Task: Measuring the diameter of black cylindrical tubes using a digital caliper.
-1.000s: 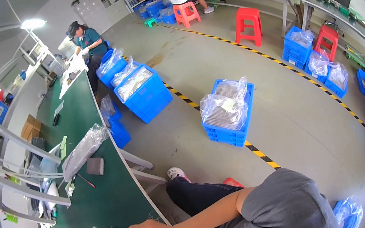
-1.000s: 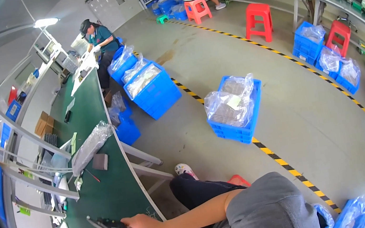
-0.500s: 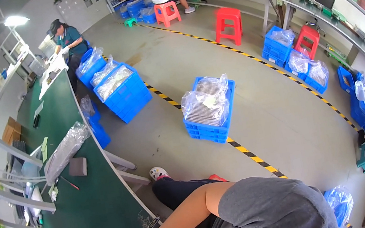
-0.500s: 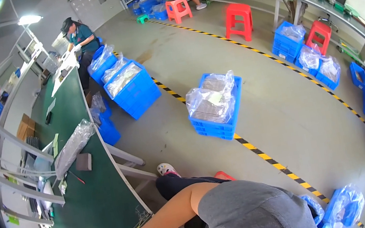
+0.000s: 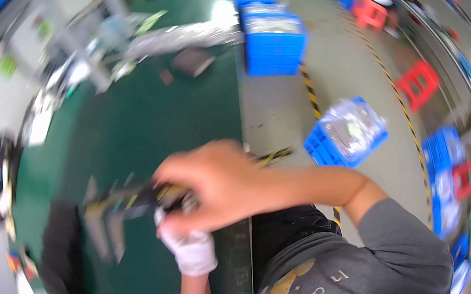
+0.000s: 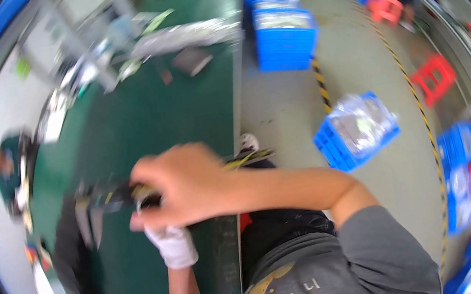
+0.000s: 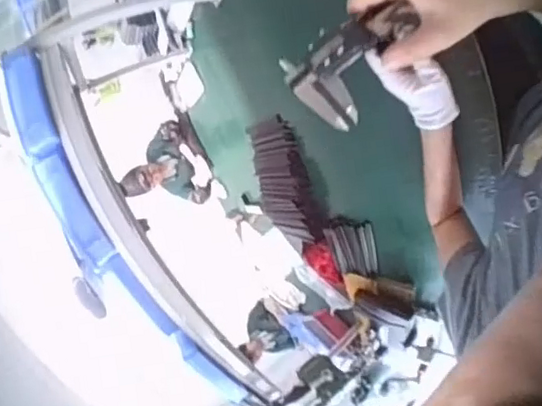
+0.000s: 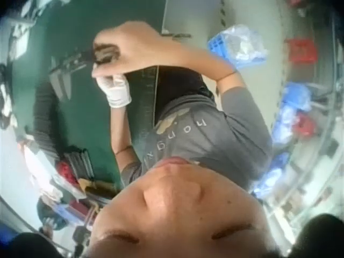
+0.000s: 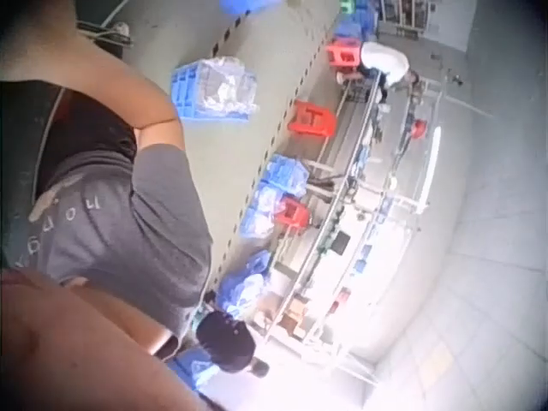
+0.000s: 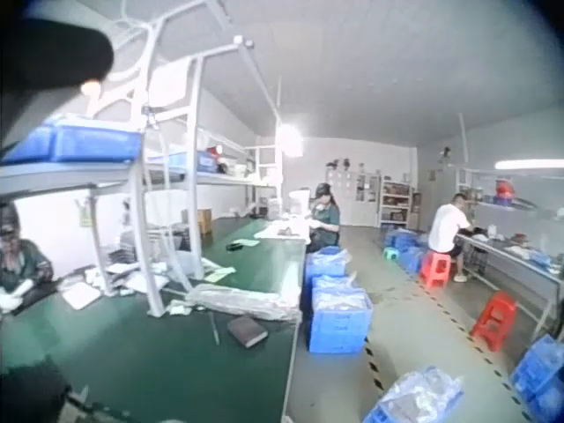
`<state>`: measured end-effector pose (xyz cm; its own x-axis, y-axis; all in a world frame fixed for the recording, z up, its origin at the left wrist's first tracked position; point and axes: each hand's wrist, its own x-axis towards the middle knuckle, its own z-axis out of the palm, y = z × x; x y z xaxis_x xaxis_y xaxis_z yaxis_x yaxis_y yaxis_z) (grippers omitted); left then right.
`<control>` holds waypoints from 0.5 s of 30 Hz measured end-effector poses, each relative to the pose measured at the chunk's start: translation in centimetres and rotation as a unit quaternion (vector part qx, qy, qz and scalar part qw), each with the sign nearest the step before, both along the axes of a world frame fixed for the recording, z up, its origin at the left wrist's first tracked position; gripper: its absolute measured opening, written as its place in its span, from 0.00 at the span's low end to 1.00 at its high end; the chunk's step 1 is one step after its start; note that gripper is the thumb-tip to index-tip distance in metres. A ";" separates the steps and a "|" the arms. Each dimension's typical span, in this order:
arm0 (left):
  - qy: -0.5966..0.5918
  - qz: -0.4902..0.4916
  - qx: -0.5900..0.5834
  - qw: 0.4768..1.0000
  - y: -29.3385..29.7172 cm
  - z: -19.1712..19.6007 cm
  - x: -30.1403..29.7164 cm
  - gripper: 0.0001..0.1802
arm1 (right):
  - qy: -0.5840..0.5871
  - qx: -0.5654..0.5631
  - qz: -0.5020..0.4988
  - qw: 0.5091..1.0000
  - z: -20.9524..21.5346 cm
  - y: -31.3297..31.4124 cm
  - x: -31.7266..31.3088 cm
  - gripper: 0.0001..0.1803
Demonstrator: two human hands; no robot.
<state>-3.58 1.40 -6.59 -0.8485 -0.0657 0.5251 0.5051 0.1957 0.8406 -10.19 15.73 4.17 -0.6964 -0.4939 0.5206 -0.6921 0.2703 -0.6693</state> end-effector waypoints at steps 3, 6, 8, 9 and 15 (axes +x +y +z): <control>-0.076 0.058 0.063 0.993 1.5 5.0 0.2 0.06 | -0.060 0.079 0.000 0.995 1.9 2.9 -0.6 0.18; -0.050 0.046 0.103 0.992 0.8 4.5 0.7 0.06 | 0.061 0.073 -0.043 0.995 2.0 4.0 -0.9 0.15; -0.051 0.044 0.111 0.992 0.4 4.8 1.0 0.07 | 0.082 0.108 -0.056 0.989 2.0 4.6 -0.9 0.16; -0.059 0.020 0.134 0.989 0.5 5.0 1.3 0.07 | 0.103 0.134 -0.089 0.982 2.0 4.8 -0.7 0.16; -0.018 -0.002 0.144 0.989 0.4 5.4 1.4 0.07 | 0.095 0.166 -0.055 0.980 1.5 5.7 -0.4 0.17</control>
<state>-2.18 1.82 -1.23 -0.8667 -0.2043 0.4550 0.4746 -0.0570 0.8784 -10.56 21.42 5.63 -0.6609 -0.5855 0.4695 -0.7502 0.5321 -0.3925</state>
